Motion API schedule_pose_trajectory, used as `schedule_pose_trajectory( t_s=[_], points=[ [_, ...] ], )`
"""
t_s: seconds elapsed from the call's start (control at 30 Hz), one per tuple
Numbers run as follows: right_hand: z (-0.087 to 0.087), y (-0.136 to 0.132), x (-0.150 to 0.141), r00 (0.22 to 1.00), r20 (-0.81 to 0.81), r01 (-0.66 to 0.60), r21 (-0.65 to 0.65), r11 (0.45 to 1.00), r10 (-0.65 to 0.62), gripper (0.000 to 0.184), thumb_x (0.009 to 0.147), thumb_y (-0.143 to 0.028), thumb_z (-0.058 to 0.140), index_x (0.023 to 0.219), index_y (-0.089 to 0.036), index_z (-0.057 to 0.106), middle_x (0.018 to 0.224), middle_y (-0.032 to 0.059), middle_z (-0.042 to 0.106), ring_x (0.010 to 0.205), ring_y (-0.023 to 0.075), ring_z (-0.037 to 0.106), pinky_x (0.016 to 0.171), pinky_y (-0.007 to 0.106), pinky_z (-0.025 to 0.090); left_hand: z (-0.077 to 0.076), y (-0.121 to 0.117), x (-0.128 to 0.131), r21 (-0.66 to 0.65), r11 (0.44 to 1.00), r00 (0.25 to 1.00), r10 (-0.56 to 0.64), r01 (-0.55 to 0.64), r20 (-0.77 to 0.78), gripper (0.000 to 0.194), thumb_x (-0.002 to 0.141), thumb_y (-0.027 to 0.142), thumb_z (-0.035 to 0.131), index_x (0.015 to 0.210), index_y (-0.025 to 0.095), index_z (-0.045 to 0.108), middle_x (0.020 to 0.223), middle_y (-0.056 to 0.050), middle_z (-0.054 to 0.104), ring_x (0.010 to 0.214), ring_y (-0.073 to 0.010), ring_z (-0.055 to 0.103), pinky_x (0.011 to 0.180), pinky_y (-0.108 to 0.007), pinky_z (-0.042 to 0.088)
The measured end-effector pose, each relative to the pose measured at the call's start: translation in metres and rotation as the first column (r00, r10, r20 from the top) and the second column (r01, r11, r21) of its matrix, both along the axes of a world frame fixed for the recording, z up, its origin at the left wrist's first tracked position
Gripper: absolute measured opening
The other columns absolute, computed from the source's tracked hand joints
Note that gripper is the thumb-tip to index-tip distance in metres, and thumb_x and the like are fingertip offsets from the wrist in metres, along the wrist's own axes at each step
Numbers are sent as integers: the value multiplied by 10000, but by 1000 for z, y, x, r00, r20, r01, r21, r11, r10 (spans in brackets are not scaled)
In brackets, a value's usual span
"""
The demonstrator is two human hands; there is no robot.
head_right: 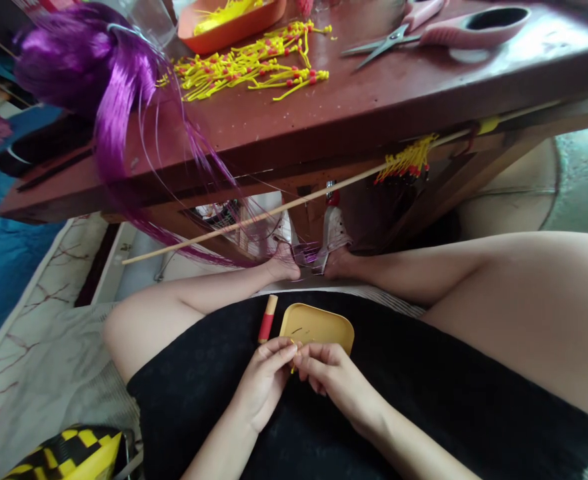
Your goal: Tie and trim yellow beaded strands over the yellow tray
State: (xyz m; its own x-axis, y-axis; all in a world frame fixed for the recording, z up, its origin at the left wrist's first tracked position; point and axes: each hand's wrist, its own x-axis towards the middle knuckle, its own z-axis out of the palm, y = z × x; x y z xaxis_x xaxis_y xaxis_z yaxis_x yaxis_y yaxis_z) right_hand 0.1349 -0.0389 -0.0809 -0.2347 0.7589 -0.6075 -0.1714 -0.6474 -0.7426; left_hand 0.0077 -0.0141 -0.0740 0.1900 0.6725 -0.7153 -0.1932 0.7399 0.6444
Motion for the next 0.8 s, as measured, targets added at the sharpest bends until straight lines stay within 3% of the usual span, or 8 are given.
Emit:
schedule_pose_trajectory(
  t_s=[0.17, 0.37, 0.6, 0.8],
  points=[
    [3, 1, -1, 994, -71, 82, -67, 994, -87, 327, 707, -460, 572, 583, -164, 509, 525, -42, 446, 452, 69, 313, 443, 210, 231, 1, -1, -1, 25, 999, 1000, 30, -30, -5, 175, 587, 269, 726, 666, 140, 639, 612, 6, 581, 584, -103, 504, 610, -226, 398],
    [8, 1, 1, 989, -91, 110, -83, 990, -118, 270, 697, -403, 572, 580, -168, 506, 523, -39, 473, 451, 74, 337, 449, 213, 232, 6, 1, -4, 193, 977, 981, -53, 90, -187, 144, 705, 271, 646, 644, 144, 616, 597, 5, 569, 592, -124, 499, 607, -231, 393],
    [5, 0, -2, 993, -71, 93, -61, 994, -97, 325, 680, -442, 634, 581, -143, 553, 515, -37, 457, 462, 73, 320, 454, 216, 224, 10, 0, -5, 347, 887, 887, -133, 306, -443, 134, 743, 201, 603, 616, 159, 602, 607, -7, 581, 584, -146, 511, 577, -238, 391],
    [3, -3, -6, 989, -107, 90, -100, 991, -101, 330, 719, -432, 570, 537, -170, 487, 498, -52, 407, 457, 80, 293, 454, 224, 233, 15, -7, -2, 428, 781, 786, -128, 456, -605, 165, 779, 151, 536, 616, 171, 556, 643, -10, 564, 625, -147, 535, 610, -234, 410]
  ],
)
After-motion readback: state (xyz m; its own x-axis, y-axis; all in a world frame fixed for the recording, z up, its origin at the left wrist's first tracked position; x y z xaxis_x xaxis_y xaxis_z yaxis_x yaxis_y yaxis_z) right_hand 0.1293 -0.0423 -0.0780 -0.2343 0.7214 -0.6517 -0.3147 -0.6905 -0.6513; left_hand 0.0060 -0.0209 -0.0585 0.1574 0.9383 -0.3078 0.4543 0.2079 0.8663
